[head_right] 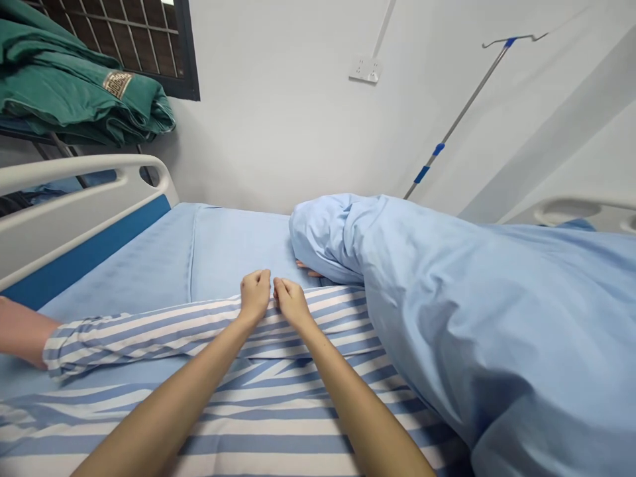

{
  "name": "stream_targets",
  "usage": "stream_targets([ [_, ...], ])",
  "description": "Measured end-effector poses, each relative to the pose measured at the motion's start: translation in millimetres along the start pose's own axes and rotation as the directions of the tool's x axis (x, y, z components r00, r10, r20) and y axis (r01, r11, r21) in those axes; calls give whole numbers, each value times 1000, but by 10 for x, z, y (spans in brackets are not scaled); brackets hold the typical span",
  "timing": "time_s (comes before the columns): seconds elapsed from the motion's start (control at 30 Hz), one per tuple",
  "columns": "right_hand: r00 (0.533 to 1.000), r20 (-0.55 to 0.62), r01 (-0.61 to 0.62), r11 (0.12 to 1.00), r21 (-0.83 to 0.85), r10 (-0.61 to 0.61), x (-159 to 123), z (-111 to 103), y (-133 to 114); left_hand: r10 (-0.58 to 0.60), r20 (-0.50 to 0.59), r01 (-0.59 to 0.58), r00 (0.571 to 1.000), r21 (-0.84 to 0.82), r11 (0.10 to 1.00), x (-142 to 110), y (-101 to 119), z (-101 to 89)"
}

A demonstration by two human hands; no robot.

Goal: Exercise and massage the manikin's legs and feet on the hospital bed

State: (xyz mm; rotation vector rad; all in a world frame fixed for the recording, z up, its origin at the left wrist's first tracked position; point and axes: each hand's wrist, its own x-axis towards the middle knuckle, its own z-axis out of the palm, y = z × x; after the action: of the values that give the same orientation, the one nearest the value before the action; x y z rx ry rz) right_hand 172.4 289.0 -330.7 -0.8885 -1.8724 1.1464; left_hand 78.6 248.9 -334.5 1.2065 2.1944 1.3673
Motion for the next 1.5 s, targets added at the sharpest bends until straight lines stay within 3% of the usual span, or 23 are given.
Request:
stream_targets([
  [0.13, 991, -94, 85, 990, -114, -96, -18, -170, 21, 45, 21, -44, 999, -29, 999, -13, 166, 212],
  [0.23, 995, -4, 100, 988, -118, -101, -4, -319, 33, 19, -7, -20, 1000, -99, 995, -3, 270, 344],
  [0.3, 997, -5, 78, 995, -58, -78, 20, -435, 67, -1, 2, 1, 1000, -138, 990, -3, 342, 432],
  [0.47, 983, -153, -95, 993, 67, 104, 56, -705, 227, 7, 72, 5, 997, -158, 987, -37, 626, 680],
  [0.57, 958, -283, -55, 998, -17, 48, 63, -849, 297, 18, 75, -3, 997, -195, 981, -67, 788, 849],
  [0.67, 914, -400, -32, 968, -248, -72, 83, -993, 335, 3, 123, 3, 992, -45, 999, -116, 793, 1006],
  [0.77, 910, -408, -62, 952, -300, -69, 114, -1109, 365, 40, 159, -55, 986, 92, 994, -160, 704, 1093],
  [0.9, 865, -479, -45, 927, -373, -151, 134, -1189, 431, 50, 172, -72, 984, 123, 990, -169, 658, 1104],
  [1.03, 889, -436, -105, 863, -494, -142, 117, -1176, 550, 122, 221, -144, 968, 88, 986, -159, 658, 1040],
  [1.13, 895, -421, -108, 846, -522, -145, 98, -1138, 616, 134, 218, -158, 967, 98, 983, -132, 506, 826],
  [1.23, 895, -426, -138, 828, -544, -131, 90, -1114, 642, 95, 152, -120, 984, 164, 979, -74, 130, 307],
  [1.5, 895, -444, -304, 670, -677, -43, 87, -1008, 595, -52, 0, 49, 999, 336, 941, 57, -1328, -2033],
])
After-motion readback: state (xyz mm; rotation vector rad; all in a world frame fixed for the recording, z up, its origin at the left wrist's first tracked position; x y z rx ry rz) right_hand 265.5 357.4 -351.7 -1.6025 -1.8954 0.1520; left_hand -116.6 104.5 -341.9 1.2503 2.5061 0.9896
